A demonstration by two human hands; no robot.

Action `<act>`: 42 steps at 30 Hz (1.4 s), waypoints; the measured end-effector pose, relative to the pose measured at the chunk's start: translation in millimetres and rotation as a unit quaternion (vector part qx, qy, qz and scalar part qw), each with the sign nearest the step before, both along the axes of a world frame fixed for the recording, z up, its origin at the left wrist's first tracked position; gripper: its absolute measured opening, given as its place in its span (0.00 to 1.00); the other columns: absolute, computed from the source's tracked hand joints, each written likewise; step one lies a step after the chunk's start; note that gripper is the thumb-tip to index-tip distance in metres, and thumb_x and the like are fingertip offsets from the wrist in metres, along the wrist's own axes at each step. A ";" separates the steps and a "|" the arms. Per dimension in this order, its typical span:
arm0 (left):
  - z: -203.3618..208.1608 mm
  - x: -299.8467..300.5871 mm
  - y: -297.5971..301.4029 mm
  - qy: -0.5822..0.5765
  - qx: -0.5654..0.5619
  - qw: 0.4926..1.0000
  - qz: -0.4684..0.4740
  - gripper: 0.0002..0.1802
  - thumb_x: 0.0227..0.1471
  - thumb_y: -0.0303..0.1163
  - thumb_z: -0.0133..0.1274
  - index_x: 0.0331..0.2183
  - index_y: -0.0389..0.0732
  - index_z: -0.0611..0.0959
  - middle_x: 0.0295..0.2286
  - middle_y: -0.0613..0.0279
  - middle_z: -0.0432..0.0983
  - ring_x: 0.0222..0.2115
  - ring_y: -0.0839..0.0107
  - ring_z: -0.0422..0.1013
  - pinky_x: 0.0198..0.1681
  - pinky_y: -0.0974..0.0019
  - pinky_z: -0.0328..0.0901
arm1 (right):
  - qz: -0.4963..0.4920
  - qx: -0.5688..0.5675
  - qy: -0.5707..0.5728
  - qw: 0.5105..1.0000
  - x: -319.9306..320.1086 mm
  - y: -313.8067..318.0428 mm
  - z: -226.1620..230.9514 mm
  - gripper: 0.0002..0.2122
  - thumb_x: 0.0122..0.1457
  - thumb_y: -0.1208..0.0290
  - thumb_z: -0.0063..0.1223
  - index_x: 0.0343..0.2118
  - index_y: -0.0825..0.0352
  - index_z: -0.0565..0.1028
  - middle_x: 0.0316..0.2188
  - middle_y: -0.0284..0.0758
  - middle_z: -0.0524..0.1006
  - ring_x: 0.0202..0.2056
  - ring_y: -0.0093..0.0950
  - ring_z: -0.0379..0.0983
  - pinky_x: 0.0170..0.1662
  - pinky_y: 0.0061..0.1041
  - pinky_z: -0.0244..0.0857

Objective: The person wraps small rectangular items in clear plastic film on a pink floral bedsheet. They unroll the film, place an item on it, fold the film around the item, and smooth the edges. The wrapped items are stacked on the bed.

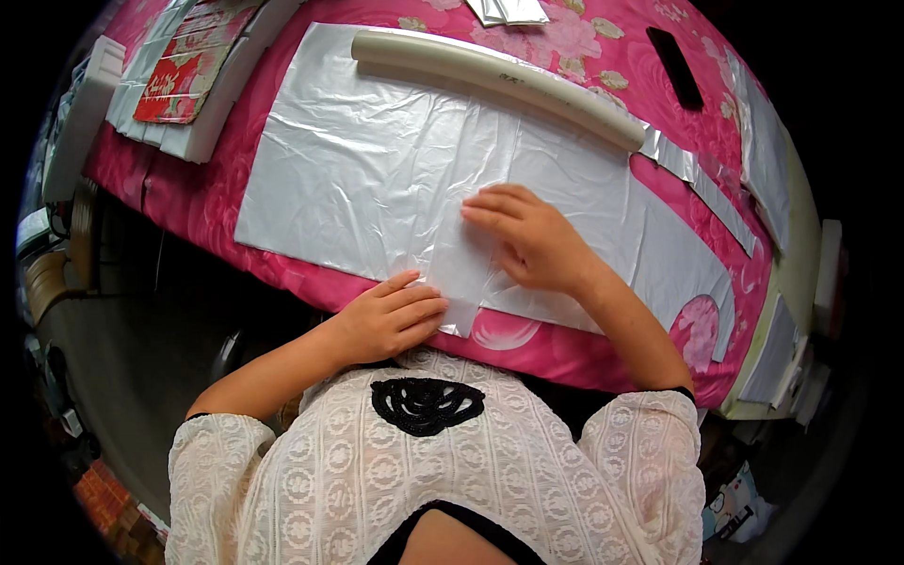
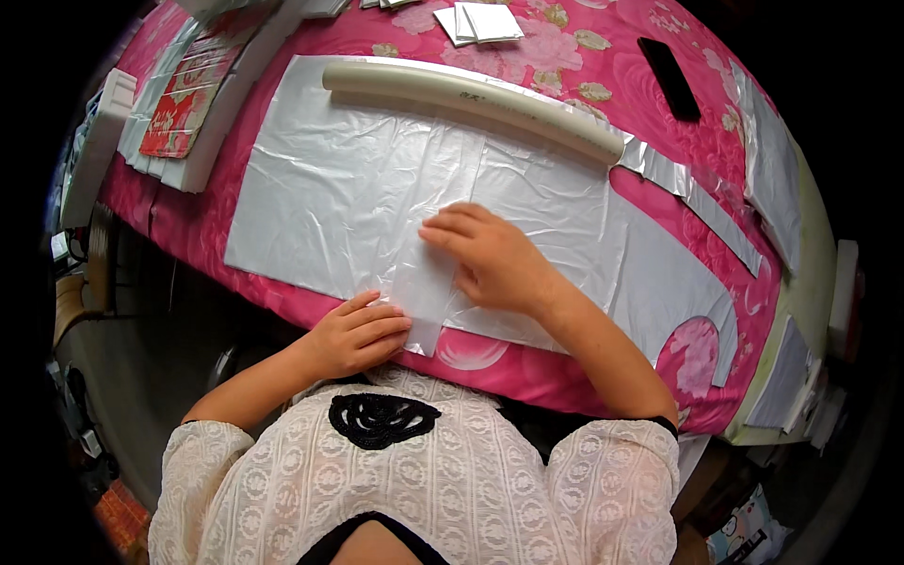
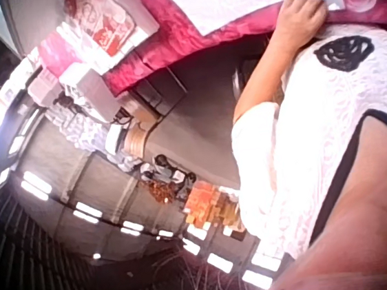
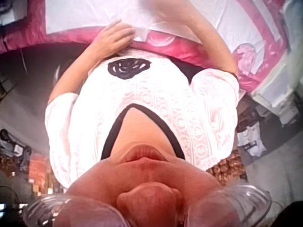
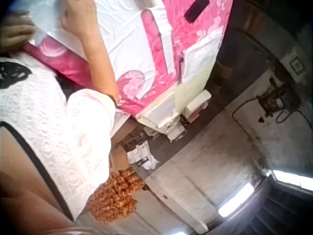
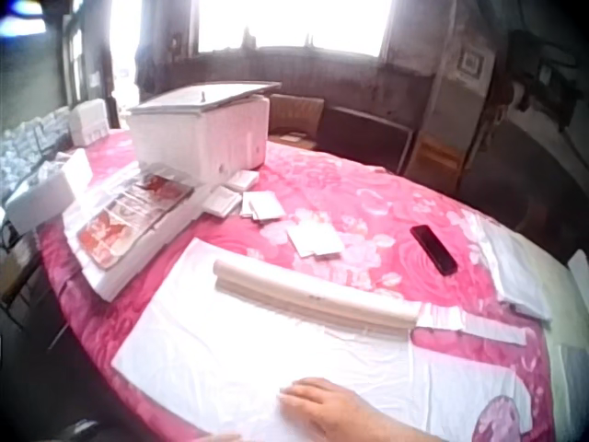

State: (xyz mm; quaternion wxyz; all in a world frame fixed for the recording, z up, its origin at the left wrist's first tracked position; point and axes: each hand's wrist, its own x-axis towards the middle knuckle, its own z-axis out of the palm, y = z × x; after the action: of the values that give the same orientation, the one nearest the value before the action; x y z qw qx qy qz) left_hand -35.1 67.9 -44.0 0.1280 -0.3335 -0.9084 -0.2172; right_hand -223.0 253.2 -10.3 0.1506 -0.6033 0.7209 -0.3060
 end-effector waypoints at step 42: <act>0.3 -76.9 28.1 -0.141 -0.056 0.968 0.200 0.42 0.49 0.47 0.46 0.57 0.31 0.53 0.59 0.46 0.44 0.61 0.57 0.40 0.62 0.55 0.35 | -0.385 -0.037 0.146 0.910 7.4 -13.2 -8.5 0.19 0.46 0.66 0.60 0.41 0.70 0.73 0.39 0.45 0.73 0.43 0.32 0.71 0.42 0.30 0.65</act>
State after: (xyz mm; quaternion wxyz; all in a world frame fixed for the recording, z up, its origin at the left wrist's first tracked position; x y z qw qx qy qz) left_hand -112.1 96.0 -43.7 0.0205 -0.1172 -0.9764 -0.1803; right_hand -215.6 240.0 -18.8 -0.1088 -0.3221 0.8992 -0.2754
